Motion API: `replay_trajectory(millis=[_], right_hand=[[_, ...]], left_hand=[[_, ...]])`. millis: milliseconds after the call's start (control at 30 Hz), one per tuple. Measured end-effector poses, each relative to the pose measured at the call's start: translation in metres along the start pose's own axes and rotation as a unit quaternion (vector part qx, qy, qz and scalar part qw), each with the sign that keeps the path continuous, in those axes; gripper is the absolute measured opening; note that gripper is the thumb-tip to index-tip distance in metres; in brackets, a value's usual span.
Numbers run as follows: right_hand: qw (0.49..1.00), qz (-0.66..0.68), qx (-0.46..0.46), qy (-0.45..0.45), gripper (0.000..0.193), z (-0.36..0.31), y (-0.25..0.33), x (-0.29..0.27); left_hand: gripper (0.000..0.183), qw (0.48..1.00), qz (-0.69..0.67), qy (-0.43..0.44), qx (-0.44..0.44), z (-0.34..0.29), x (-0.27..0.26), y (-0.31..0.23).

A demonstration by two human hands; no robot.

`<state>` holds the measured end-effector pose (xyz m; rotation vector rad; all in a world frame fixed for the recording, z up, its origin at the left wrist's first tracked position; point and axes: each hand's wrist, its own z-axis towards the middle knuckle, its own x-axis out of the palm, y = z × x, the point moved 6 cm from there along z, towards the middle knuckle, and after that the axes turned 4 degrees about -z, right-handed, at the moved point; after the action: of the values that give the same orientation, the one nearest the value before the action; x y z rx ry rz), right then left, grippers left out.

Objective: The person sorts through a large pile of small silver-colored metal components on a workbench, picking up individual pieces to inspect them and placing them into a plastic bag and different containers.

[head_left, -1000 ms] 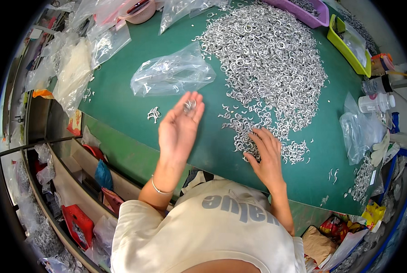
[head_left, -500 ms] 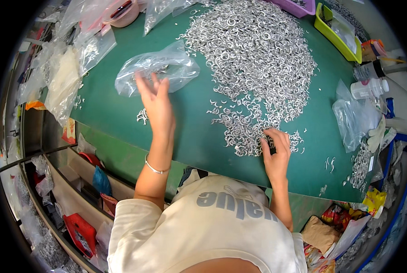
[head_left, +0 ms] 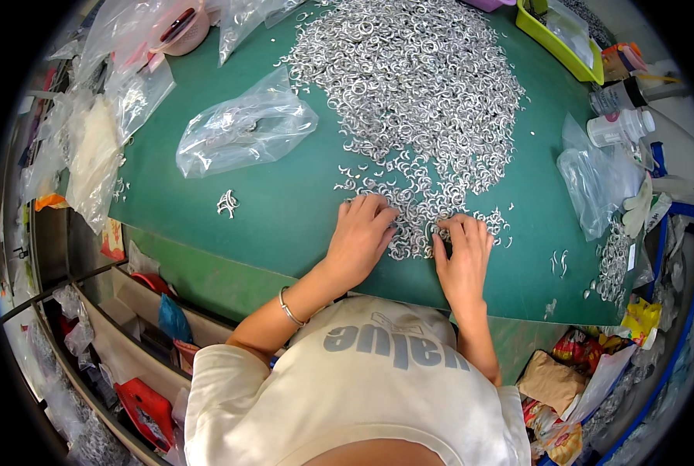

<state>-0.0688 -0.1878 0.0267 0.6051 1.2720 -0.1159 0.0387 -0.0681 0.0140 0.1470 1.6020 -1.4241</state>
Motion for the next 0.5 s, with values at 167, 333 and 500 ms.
replay_trajectory(millis=[167,333,500], right_hand=[[1.0,-0.004,-0.012,0.001,0.025,-0.003,0.003,0.0],[1.0,0.008,-0.001,-0.01,0.02,-0.003,-0.006,0.0],[0.998,0.047,0.003,-0.049,0.019,-0.002,-0.01,-0.008]], left_hand=[[0.022,0.997,0.029,0.041,0.063,0.009,0.004,-0.004],[0.017,0.997,-0.033,0.048,0.045,0.011,0.001,0.001],[0.013,0.981,-0.191,0.005,-0.033,0.012,-0.011,0.008]])
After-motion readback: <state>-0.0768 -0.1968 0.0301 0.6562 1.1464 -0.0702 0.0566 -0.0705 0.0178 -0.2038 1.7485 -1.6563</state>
